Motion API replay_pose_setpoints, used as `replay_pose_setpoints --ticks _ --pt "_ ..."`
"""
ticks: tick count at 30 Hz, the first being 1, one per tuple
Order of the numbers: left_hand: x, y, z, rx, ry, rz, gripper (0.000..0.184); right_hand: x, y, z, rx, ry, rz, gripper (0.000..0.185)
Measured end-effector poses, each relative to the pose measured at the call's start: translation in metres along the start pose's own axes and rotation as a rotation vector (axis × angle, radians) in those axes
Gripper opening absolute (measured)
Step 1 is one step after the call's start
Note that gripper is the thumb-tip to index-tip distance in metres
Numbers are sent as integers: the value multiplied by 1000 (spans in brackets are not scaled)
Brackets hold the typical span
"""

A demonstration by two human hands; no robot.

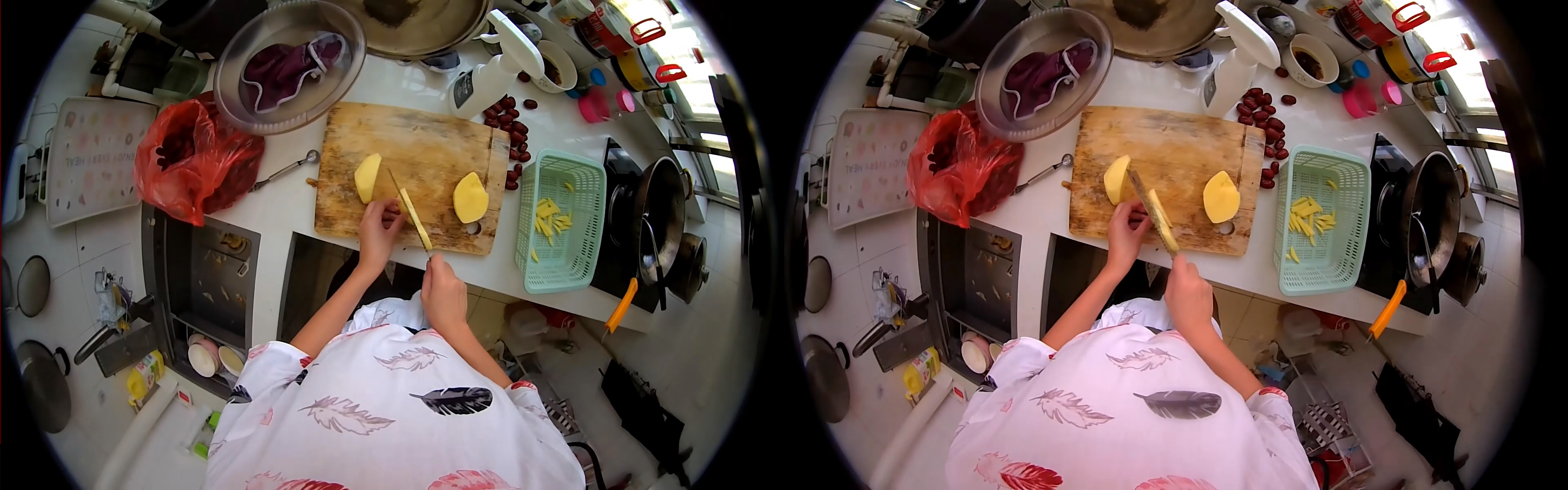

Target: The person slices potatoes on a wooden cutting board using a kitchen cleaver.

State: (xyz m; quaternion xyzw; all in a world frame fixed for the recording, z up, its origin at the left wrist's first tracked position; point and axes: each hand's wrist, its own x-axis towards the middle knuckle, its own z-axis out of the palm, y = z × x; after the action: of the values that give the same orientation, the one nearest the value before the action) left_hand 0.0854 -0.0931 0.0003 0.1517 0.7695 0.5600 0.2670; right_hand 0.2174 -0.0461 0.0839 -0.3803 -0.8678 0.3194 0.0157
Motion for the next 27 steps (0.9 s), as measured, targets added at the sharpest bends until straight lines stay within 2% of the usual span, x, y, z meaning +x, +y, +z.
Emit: replay_pose_setpoints --ticks 15,20,27 --pt "2 -5 0 -10 5 27 20 2 -3 4 -37 -21 -9 9" --pt "1 -1 -1 -5 9 7 20 6 -6 4 0 -69 56 8" --pt "4 -2 -5 23 -23 -15 22 20 7 24 17 -76 39 8"
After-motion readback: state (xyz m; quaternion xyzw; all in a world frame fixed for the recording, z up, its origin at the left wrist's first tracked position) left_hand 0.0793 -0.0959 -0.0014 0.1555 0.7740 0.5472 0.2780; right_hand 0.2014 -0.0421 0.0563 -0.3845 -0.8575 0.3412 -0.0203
